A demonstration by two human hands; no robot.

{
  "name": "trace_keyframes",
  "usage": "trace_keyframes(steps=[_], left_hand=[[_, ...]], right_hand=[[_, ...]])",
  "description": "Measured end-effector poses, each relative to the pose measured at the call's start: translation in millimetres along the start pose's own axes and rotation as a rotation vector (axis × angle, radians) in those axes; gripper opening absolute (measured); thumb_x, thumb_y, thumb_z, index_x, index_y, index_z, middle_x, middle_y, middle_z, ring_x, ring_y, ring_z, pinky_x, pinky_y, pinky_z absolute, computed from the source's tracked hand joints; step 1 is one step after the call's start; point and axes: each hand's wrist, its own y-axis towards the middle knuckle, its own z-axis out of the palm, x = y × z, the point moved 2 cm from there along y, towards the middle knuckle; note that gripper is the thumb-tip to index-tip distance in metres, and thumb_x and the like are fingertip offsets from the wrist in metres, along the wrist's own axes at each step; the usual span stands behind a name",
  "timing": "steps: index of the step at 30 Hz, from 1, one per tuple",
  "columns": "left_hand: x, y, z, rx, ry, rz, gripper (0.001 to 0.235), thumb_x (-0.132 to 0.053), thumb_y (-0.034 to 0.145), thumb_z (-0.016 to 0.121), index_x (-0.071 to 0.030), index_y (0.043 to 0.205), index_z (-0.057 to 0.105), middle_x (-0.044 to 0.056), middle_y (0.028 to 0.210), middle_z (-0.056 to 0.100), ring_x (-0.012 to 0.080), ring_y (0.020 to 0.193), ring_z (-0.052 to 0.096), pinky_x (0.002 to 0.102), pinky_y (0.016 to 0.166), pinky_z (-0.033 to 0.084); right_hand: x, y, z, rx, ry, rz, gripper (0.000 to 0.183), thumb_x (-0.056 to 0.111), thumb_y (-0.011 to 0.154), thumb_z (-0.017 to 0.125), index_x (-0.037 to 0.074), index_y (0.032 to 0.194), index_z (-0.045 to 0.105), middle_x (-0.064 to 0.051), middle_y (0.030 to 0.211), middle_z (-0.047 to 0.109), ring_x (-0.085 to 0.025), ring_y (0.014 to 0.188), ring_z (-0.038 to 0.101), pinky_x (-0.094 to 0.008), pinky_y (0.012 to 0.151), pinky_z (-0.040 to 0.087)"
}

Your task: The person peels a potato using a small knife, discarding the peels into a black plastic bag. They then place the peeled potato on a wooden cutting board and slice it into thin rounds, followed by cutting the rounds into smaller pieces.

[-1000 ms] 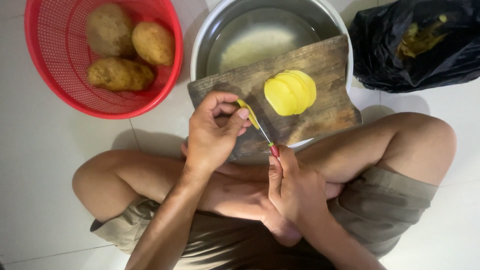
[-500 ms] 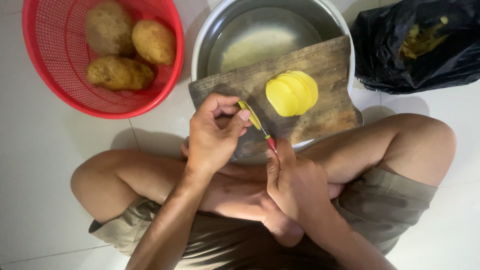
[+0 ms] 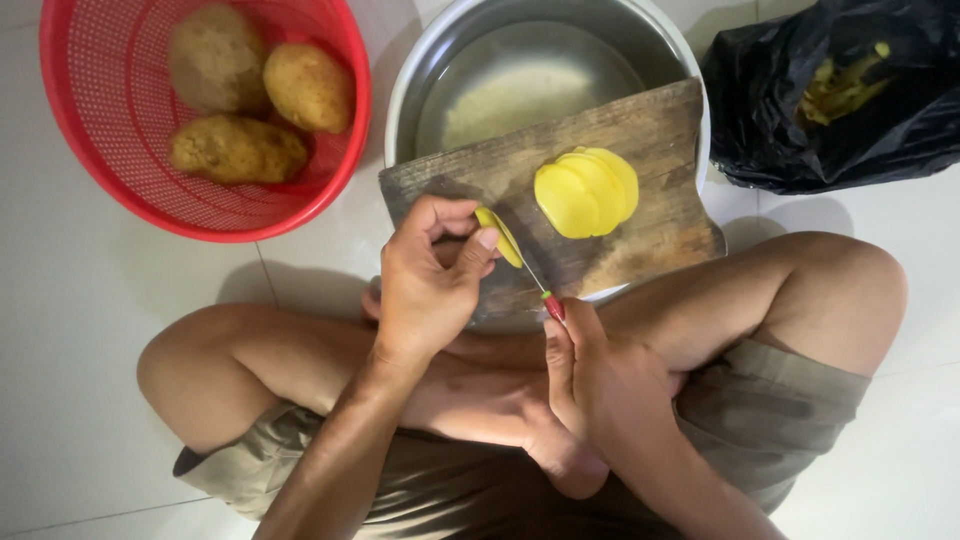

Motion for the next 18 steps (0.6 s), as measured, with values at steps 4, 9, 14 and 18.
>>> trace_keyframes(steps=[4, 9, 14, 18], left_hand=[[4.6, 0.1, 0.3, -0.005, -0.022, 0.007, 0.023, -0.014, 0.088, 0.07, -0.002, 0.107, 0.061, 0.009, 0.088, 0.068, 0.0172, 0.069, 0.076, 0.026, 0.065, 0.067], [5.1, 1.0, 0.3, 0.0, -0.046, -0.017, 0.024, -0.013, 0.089, 0.07, -0.002, 0.108, 0.062, 0.01, 0.09, 0.068, 0.0178, 0.071, 0.076, 0.027, 0.067, 0.069], [4.5, 1.5, 0.1, 0.002, -0.03, -0.027, 0.023, -0.012, 0.089, 0.069, -0.002, 0.109, 0.062, 0.011, 0.093, 0.068, 0.0184, 0.072, 0.077, 0.027, 0.067, 0.069], [6.3, 1.2, 1.8, -0.021, -0.045, -0.074, 0.021, -0.011, 0.088, 0.069, -0.003, 0.106, 0.062, 0.009, 0.091, 0.067, 0.0175, 0.07, 0.076, 0.028, 0.066, 0.069]], right_hand=[[-3.2, -1.9, 1.9, 0.078, -0.006, 0.099, 0.024, 0.036, 0.097, 0.045, 0.02, 0.112, 0.052, -0.009, 0.06, 0.067, -0.041, 0.052, 0.064, -0.056, 0.045, 0.047], [-3.9, -1.4, 2.6, -0.059, -0.056, -0.019, 0.025, 0.035, 0.097, 0.047, 0.018, 0.113, 0.056, -0.005, 0.055, 0.063, -0.038, 0.044, 0.06, -0.051, 0.037, 0.044], [0.2, -2.3, 5.0, -0.12, -0.103, -0.064, 0.023, 0.032, 0.097, 0.05, 0.016, 0.112, 0.056, -0.003, 0.054, 0.06, -0.032, 0.04, 0.057, -0.047, 0.035, 0.043], [1.6, 1.1, 13.5, -0.171, -0.164, -0.088, 0.023, 0.033, 0.099, 0.046, 0.015, 0.109, 0.056, -0.004, 0.05, 0.056, -0.03, 0.038, 0.055, -0.045, 0.032, 0.038]])
